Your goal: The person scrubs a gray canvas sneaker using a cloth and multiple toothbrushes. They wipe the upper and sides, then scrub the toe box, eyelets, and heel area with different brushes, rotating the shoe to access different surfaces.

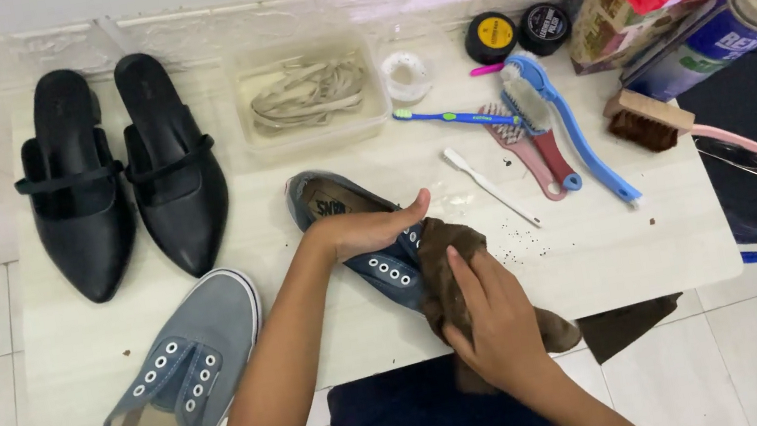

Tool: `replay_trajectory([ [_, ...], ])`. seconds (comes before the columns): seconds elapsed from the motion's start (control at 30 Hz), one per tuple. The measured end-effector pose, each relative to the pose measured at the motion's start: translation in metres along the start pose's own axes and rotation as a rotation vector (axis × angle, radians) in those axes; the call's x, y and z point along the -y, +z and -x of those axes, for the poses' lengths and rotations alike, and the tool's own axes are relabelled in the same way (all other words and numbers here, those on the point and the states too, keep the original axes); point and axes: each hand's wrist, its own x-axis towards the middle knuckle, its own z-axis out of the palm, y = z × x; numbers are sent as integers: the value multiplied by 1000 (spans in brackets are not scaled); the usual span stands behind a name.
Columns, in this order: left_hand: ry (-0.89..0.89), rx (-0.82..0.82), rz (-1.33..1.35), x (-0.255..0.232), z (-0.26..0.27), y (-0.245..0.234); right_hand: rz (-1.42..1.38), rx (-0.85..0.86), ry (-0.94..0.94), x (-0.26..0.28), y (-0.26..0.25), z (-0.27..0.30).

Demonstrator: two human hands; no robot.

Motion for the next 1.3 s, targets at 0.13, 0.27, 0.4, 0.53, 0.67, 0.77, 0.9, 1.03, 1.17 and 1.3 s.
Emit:
replay_trajectory([
  [0.13, -55, -32, 0, -6, 6, 4, 25, -22, -123, -2, -21, -6],
  [0.27, -119, -86, -25, -10, 8, 6, -89, -45, -262, -3, -38, -15],
  [0.4, -101, -132, 30, -8, 2, 3, -611, 117, -288, -18, -72, -25],
  [0.53, -126, -153, 82, -14, 9, 4, -910, -108, 72, -39, -84, -3],
  [0.67, -101, -128, 81, -13, 8, 4, -947, -382, 241, -50, -63, -8],
  [0.77, -81, -114, 68, -16, 11, 4, -757, -76, 278, -30, -43, -36],
  [0.9, -59, 6, 36, -11, 3, 0, -533, 79, 25, -19, -26, -36],
  [1.03, -110, -9, -1, -15, 8, 1, -375, -12, -145, -27, -30, -20],
  [1.17, -107, -40, 1, -13, 5, 1, -517, 51, -290, -12, -64, -33],
  [1.3, -42, -28, -3, -9, -1, -1, -352, -32, -430, 11, -54, -36],
])
